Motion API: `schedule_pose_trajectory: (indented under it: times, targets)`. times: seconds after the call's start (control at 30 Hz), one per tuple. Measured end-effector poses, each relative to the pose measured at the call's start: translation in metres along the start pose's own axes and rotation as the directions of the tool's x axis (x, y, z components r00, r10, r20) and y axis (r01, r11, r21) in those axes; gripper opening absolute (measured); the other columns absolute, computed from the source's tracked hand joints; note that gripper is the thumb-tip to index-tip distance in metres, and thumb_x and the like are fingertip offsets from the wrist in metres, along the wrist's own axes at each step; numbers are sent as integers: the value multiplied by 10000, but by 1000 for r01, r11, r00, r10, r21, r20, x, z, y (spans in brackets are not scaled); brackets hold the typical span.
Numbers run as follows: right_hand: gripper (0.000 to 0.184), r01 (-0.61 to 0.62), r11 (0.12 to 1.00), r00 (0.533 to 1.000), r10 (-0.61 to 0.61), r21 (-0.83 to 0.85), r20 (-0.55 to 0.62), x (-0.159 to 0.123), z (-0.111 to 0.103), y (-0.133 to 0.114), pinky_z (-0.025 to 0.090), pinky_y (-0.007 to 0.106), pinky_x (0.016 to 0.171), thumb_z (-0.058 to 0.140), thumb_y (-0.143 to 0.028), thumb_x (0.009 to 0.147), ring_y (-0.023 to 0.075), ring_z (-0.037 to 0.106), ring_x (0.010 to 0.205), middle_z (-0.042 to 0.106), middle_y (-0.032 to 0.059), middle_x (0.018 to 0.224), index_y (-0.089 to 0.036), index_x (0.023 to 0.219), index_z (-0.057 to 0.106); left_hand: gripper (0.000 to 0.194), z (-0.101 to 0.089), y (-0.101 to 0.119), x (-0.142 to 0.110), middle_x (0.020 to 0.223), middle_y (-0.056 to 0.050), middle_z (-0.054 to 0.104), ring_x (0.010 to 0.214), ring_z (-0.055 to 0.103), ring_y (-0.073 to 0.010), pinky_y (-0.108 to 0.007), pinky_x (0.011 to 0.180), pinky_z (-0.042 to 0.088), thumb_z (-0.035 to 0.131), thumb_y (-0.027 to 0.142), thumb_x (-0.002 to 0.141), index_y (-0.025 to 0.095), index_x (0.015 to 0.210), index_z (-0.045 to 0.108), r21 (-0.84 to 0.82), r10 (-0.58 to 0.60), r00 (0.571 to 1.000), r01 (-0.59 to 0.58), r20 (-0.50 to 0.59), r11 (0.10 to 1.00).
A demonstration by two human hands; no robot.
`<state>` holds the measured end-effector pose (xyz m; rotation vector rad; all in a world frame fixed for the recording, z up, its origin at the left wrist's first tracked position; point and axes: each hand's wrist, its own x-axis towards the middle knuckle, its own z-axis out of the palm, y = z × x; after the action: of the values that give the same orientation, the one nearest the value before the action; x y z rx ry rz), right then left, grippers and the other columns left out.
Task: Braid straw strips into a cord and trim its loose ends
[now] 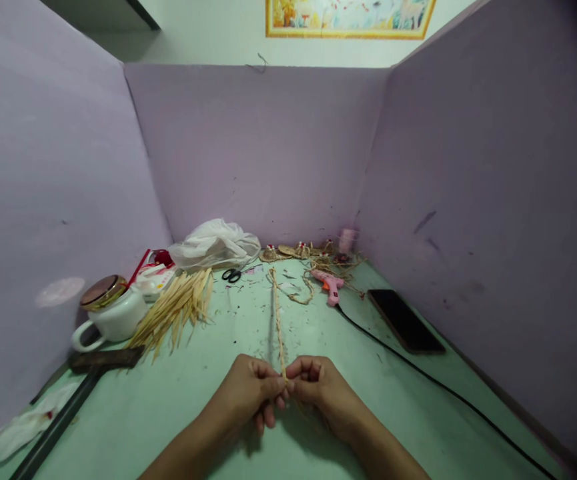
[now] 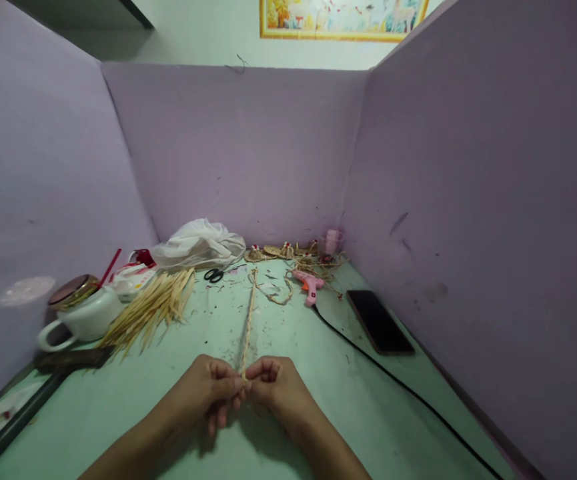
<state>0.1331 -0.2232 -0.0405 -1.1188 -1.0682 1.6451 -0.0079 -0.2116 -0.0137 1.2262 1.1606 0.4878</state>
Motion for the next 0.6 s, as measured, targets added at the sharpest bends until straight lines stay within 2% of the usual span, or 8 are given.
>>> schedule_pose_trajectory:
  times: [0.1, 0.17, 0.23, 0.3, 0.43, 0.5, 0.6]
  targets:
    - [108, 112, 970, 991, -124, -218, -43, 1, 0, 5, 284, 195, 423, 646, -215, 570, 63, 413, 425, 545, -28, 492, -143, 609, 577, 151, 2, -5, 3, 358, 39, 425, 289, 365, -78, -193, 315, 231, 507, 261, 572, 156, 474, 460, 124, -8, 990, 26, -141, 992]
    - [42, 155, 910, 977, -198, -385, -75, 0, 0, 7, 285, 202, 431, 594, -167, 584, 77, 420, 456, 530, -24, 486, -146, 553, 575, 105, 2, -7, 5, 343, 58, 367, 327, 320, -57, -187, 352, 210, 478, 161, 545, 148, 444, 453, 230, 65, 973, -12, -222, 973]
    - [61, 135, 875, 974, -204, -465, -102, 0, 0, 7, 279, 209, 430, 568, -135, 565, 81, 415, 458, 511, -24, 467, -146, 507, 558, 95, 2, -8, 6, 372, 59, 355, 390, 304, -48, -184, 388, 212, 458, 105, 516, 132, 424, 464, 287, 140, 959, -66, -246, 956]
    - [62, 83, 898, 986, -137, -433, -96, 0, -1, 5, 263, 209, 413, 567, -143, 556, 72, 382, 420, 476, -37, 429, -147, 499, 544, 93, 2, -9, 7, 390, 56, 358, 416, 302, -49, -184, 400, 213, 448, 92, 501, 125, 416, 469, 284, 166, 957, -95, -239, 954]
    - [40, 16, 951, 1000, -19, -308, -7, -3, -1, 4, 274, 205, 392, 562, -153, 561, 68, 381, 376, 474, -45, 402, -148, 526, 544, 102, 1, -9, 6, 324, 57, 343, 317, 286, -53, -195, 349, 178, 430, 120, 493, 145, 396, 446, 188, 71, 975, -31, -209, 982]
    - [38, 37, 948, 999, -30, -317, 26, -5, -1, 4, 280, 202, 392, 558, -143, 571, 72, 397, 386, 492, -36, 419, -138, 533, 564, 113, 1, -8, 4, 303, 47, 360, 257, 286, -68, -204, 313, 154, 416, 156, 508, 160, 398, 442, 143, 26, 983, 0, -180, 990]
    - [60, 99, 930, 994, -76, -354, 78, -9, -1, 4, 279, 195, 409, 584, -149, 597, 67, 395, 421, 499, -31, 451, -118, 550, 605, 118, 1, -6, 2, 309, 47, 369, 250, 289, -69, -204, 304, 152, 422, 197, 522, 161, 415, 457, 121, 32, 991, -17, -126, 993]
